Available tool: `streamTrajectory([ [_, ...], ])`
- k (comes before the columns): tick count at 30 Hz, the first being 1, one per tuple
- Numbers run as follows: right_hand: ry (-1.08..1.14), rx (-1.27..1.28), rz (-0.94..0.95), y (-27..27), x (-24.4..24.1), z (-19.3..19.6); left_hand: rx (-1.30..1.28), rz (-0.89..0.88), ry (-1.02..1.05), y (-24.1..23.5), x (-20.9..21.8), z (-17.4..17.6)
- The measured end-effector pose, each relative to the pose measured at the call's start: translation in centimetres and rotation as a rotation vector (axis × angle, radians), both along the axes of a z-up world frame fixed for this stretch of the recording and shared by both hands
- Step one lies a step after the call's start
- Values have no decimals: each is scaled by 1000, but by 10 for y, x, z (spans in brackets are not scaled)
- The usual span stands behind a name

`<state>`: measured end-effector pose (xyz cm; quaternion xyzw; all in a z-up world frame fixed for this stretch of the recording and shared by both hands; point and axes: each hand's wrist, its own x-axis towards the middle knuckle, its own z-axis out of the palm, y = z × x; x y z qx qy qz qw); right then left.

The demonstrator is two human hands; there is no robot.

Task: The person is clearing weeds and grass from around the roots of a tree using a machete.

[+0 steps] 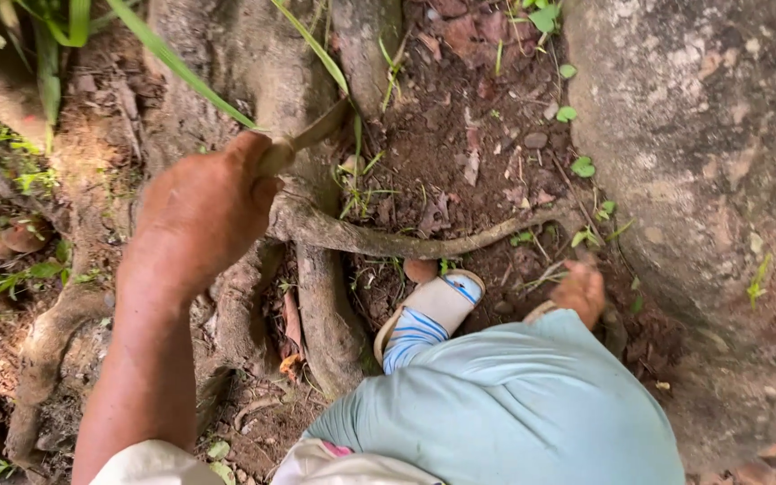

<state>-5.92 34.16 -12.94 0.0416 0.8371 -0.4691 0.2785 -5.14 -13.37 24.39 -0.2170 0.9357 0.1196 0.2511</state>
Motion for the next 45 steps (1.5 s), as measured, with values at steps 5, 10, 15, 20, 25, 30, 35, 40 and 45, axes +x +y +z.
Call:
streamTrajectory([
  [5, -95, -68, -203, -58, -20, 45, -25, -24, 3, 4, -8, 4],
  [10, -44, -10, -432, -74, -20, 25, 7, 0, 56, 4, 0, 2],
  [15, 73, -151, -392, -73, -10, 14, 22, -8, 87, 13, 1, 1],
  [20, 39, -238, -461, -69, -15, 18, 64, -58, 183, 7, -3, 6],
  [25, 348, -125, -294, -108, -71, 139, 109, -51, 208, -3, -8, 5],
  [30, 431, 210, 75, -145, -184, 123, 79, -54, 79, 5, -24, 16],
  [35, 183, 351, -62, -183, -250, 83, 93, -21, 46, 1, -25, 19],
  [40, 14, 473, -139, -193, -252, 89, 110, -27, 48, -2, -27, 16],
  [45, -14, 578, -81, -195, -250, 95, 126, -28, 94, -5, -26, 16],
])
